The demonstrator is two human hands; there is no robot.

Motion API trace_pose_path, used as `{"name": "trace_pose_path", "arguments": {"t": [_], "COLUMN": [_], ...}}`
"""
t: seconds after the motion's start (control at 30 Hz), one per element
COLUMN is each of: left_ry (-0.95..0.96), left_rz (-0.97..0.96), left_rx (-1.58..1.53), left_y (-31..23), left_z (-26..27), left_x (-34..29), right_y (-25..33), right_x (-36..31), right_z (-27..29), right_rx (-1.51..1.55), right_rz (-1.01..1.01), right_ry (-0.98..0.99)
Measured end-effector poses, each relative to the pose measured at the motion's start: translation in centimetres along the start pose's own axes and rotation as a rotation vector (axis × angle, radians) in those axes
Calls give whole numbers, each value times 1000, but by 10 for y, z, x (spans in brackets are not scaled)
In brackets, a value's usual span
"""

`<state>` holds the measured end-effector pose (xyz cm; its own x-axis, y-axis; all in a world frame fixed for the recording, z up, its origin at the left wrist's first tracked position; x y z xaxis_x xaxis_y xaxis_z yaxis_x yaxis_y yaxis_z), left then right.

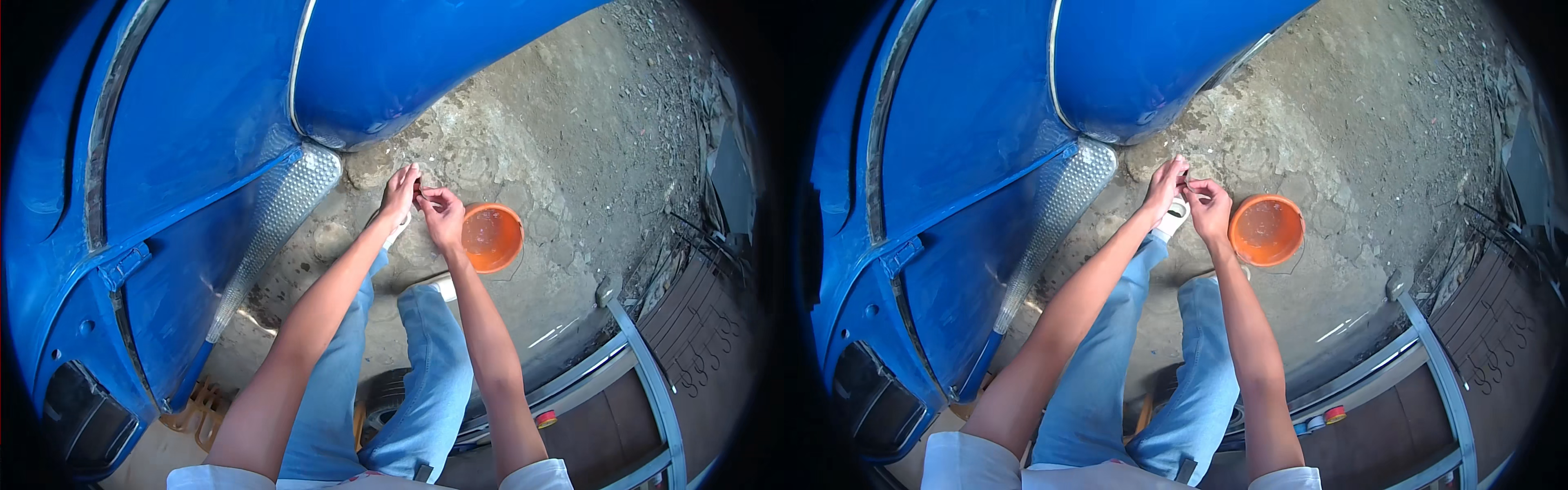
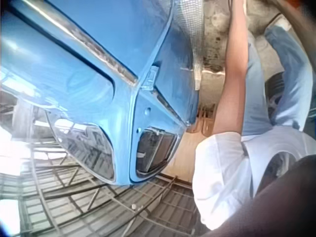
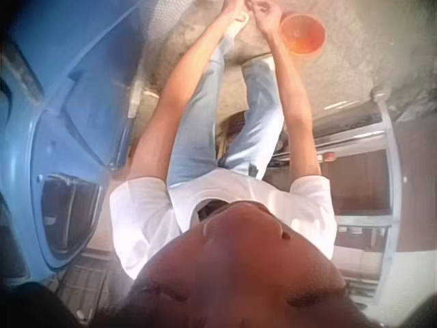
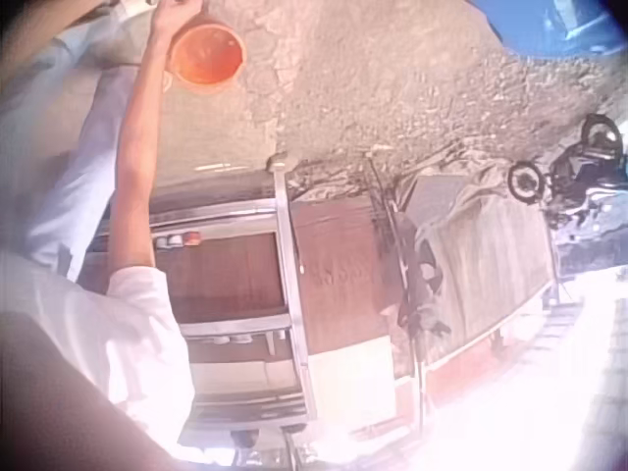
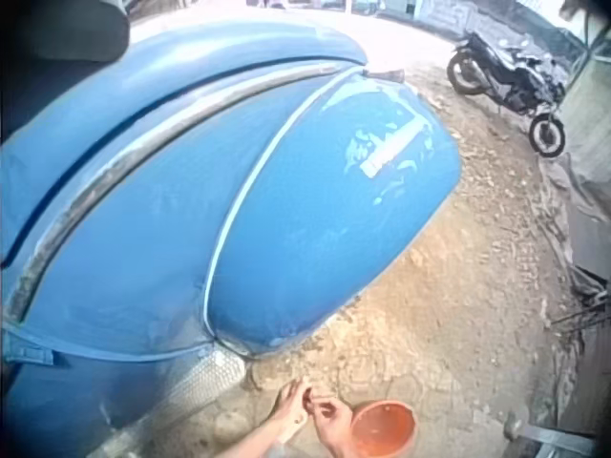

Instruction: The person wet sands the hood and fender of a car by rubbing the panels with sandpaper and dipping the sandpaper into a bucket of water.

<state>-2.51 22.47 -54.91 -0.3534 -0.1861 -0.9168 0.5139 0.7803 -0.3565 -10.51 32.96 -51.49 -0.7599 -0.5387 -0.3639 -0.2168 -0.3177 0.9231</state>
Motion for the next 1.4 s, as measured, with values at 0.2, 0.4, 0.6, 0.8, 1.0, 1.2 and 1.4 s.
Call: {"name": "trace_pose_path", "arguments": {"t": [0.2,0.4,0.6,0.8,1.0,1.2,1.4], "left_ry": [-210,-264,-428,-525,-578,-511,-340], "left_rz": [-337,-365,-325,-252,-212,-281,-412], "left_rx": [143,-94,-343,-637,-847,-863,-1164], "left_y": [-47,-12,53,108,132,98,85], "left_z": [71,79,37,-6,22,62,90], "left_x": [-31,-56,-110,-135,-140,-147,-149], "right_y": [37,53,78,70,83,117,135], "right_x": [51,41,-25,-53,-69,-83,-97], "right_z": [-45,-42,7,38,-18,-104,-151], "right_rx": [147,-2,-288,-268,-404,-400,-500], "right_rz": [42,128,103,138,300,619,951], "right_ry": [71,302,485,479,581,863,1063]}}
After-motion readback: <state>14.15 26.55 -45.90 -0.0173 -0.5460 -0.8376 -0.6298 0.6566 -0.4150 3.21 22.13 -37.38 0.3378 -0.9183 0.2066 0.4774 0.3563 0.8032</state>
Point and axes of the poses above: each hand's wrist, its own x-axis towards the middle knuckle, its own z-axis out of the back of the hand, y = z × x, the point moved 9 cm from there along x, towards the middle knuckle, and after that the axes turned 12 degrees about z, right-handed, at the moved point
